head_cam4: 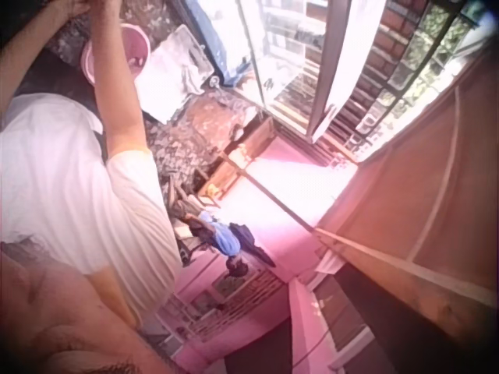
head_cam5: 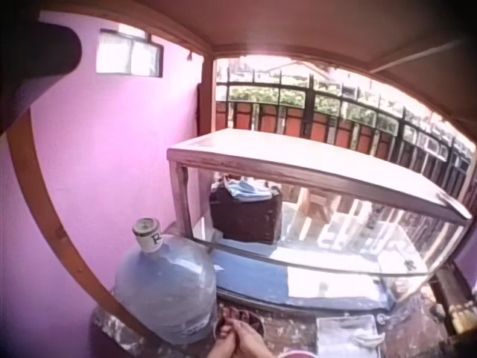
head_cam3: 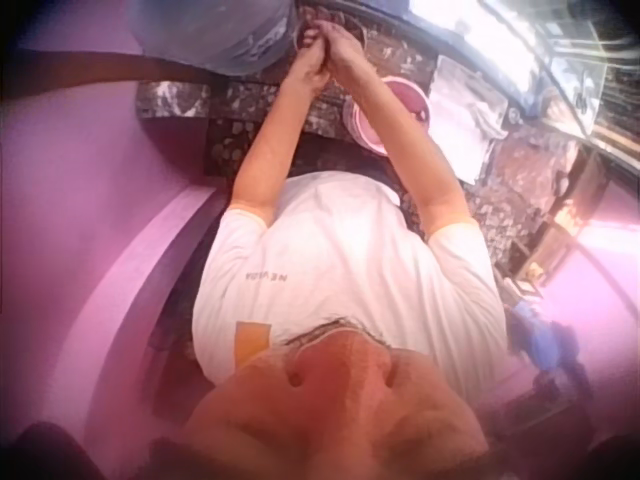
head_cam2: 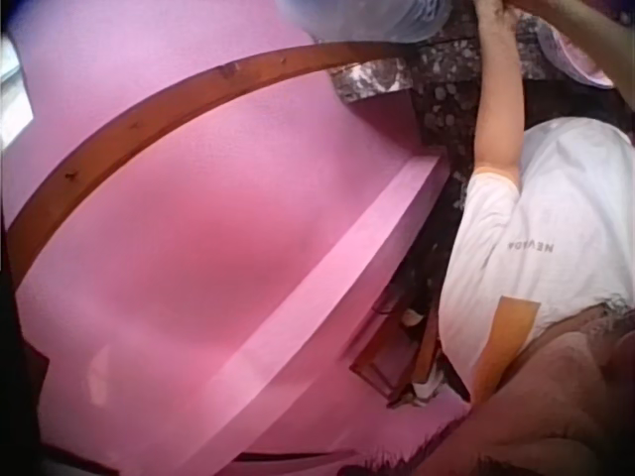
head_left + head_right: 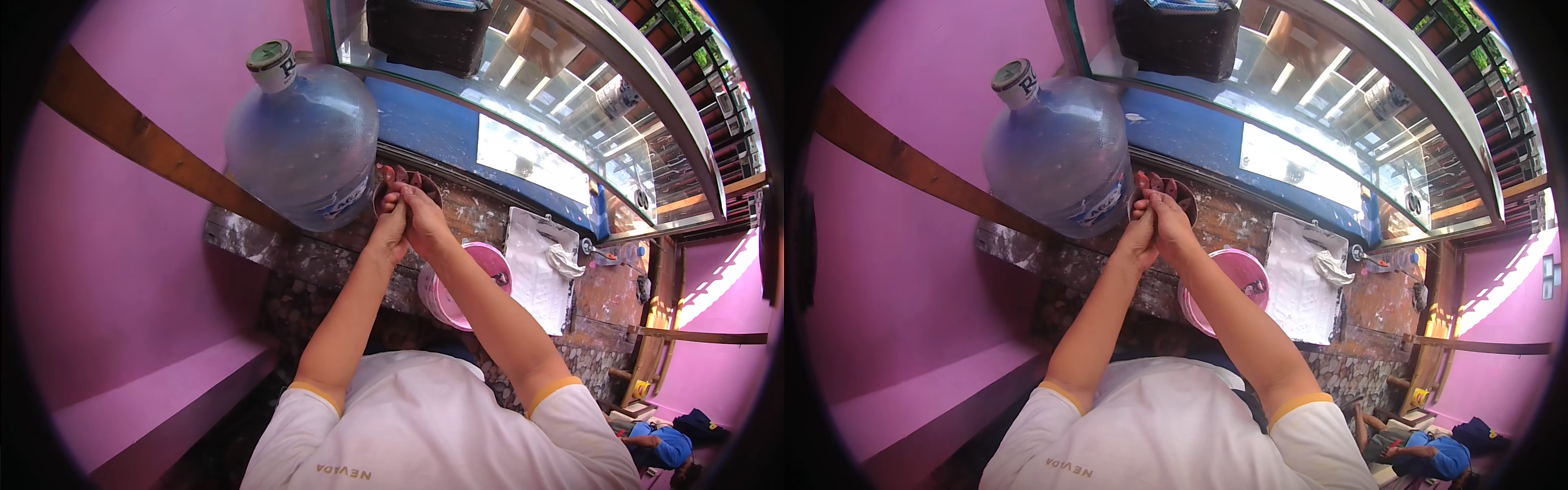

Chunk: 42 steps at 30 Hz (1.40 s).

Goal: The person mixes pink paint in a bucket using a brush and handles a piece of paper or cloth on a table.

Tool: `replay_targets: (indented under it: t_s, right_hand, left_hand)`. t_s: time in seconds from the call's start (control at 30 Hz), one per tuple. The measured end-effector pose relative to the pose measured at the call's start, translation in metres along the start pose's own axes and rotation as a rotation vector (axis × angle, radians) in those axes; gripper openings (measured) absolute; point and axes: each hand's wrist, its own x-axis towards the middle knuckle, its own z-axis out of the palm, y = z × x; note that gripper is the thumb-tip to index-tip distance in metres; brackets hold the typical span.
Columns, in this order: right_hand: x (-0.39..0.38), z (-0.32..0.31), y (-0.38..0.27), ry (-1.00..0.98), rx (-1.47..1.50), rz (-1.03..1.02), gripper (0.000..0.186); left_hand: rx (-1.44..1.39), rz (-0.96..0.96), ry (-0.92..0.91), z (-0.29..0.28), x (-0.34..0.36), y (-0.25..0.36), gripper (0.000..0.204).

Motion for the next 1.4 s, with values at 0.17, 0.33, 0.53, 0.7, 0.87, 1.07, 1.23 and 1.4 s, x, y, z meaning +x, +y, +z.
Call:
replay_targets:
  t_s: [0.17, 0.33, 0.53, 0.7, 0.87, 1.07, 1.23, 1.4]
  right_hand:
    - [0.001, -0.014, -0.003, -0.082, 0.013, -0.072, 0.032]
    - [0.005, -0.024, 0.001, -0.181, -0.548, -0.343, 0.032]
    - [-0.024, -0.027, -0.004, -0.114, -1.691, -0.918, 0.038]
    - [-0.046, -0.012, -0.030, -0.526, -2.140, -1.196, 0.024]
    - [-0.024, -0.038, -0.014, -0.500, -1.425, -1.219, 0.014]
    - [-0.017, -0.043, -0.003, -0.168, -1.558, -0.978, 0.036]
    - [-0.037, -0.025, -0.028, -0.371, -1.441, -0.957, 0.041]
    - [0.012, -0.063, -0.042, -0.237, -0.998, -0.476, 0.021]
  left_hand:
    - [0.091, 0.185, -0.005, 0.022, -0.010, -0.016, 0.038]
    - [-0.146, 0.088, -0.125, 0.015, -0.003, -0.014, 0.039]
    - [0.098, -0.061, -0.018, 0.009, 0.023, 0.009, 0.041]
    - [-0.130, -0.059, -0.031, -0.005, 0.039, 0.013, 0.036]
    - [-0.127, -0.100, 0.086, 0.015, 0.029, 0.004, 0.044]
    - [0.174, 0.038, 0.174, 0.056, -0.017, 0.015, 0.048]
    - [0.026, 0.027, 0.181, 0.019, 0.026, 0.018, 0.042]
    - [1.102, 0.103, 0.123, 0.000, 0.049, 0.035, 0.037]
